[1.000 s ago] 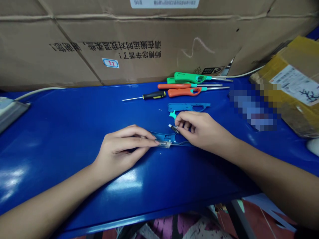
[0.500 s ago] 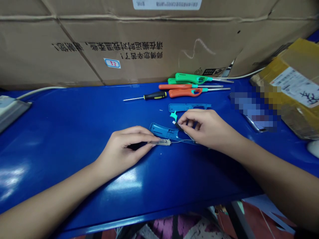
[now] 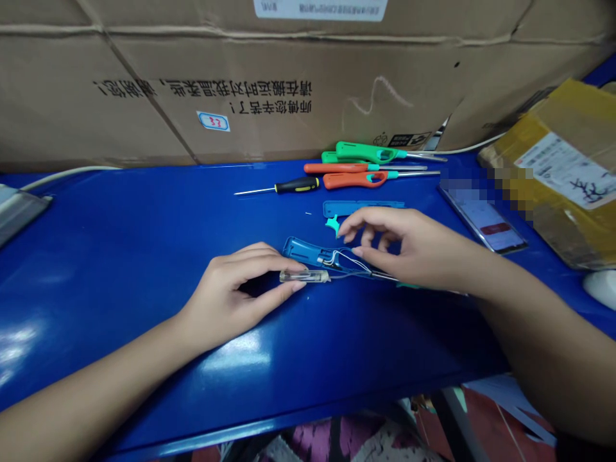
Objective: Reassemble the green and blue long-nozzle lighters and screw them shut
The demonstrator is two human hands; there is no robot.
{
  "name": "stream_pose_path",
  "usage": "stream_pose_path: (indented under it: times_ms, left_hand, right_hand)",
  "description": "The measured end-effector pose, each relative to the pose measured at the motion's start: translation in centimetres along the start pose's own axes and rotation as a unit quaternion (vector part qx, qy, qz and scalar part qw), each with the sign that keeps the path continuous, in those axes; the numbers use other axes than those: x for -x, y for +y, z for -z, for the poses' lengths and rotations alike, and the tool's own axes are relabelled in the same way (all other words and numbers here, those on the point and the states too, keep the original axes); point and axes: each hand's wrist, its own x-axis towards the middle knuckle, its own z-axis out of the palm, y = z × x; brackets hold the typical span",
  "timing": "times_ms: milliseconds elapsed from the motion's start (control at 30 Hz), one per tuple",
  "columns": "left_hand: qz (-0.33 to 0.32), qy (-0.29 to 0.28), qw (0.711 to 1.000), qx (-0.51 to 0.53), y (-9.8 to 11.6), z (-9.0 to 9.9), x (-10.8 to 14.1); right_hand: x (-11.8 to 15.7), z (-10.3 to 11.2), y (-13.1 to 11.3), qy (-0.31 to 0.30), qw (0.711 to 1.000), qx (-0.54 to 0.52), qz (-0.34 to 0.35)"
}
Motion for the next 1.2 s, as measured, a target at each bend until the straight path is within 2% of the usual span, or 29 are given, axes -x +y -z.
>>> stream_pose_path:
  times_ms: [100, 200, 300, 400, 600, 833, 1067, 1200]
  left_hand:
    - [0.004, 0.000, 1.000, -0.005, 0.0, 0.1, 0.0]
    - [0.033, 0.003, 0.999, -0.011, -0.2, 0.2, 0.1]
    - [0.072, -0.011, 0.997, -0.013, -0.4, 0.1, 0.1]
    - [0.088, -0.023, 0.996, -0.017, -0.4, 0.1, 0.2]
    - [0.020, -0.019, 0.995, -0.092, -0.4, 0.4, 0.0]
    - [0.031, -0.025, 0.995, -0.096, -0.6, 0.6, -0.1]
    - [0.050, 0.045, 0.997, -0.044, -0.4, 0.6, -0.3]
    - [0.075, 0.054, 0.996, -0.018, -0.2, 0.6, -0.3]
  right_hand:
    - [0.7, 1.6, 0.4, -0.080, 0.993, 0.088, -0.003]
    - [1.3, 2.3, 0.8, -0.170, 0.972, 0.159, -0.028]
    - [1.5, 2.0, 0.9, -0.195, 0.961, 0.190, -0.043]
    - [1.2, 1.7, 0.6, -0.191, 0.962, 0.190, -0.045]
    - [0.5, 0.9, -0.1, -0.147, 0.974, 0.172, -0.025]
    - [-0.2, -0.2, 0.3, -0.134, 0.980, 0.143, 0.018]
    - [0.0, 1.2, 1.5, -0.119, 0.974, 0.178, 0.074]
    - [0.0, 0.0, 1.0, -0.060, 0.979, 0.165, 0.103]
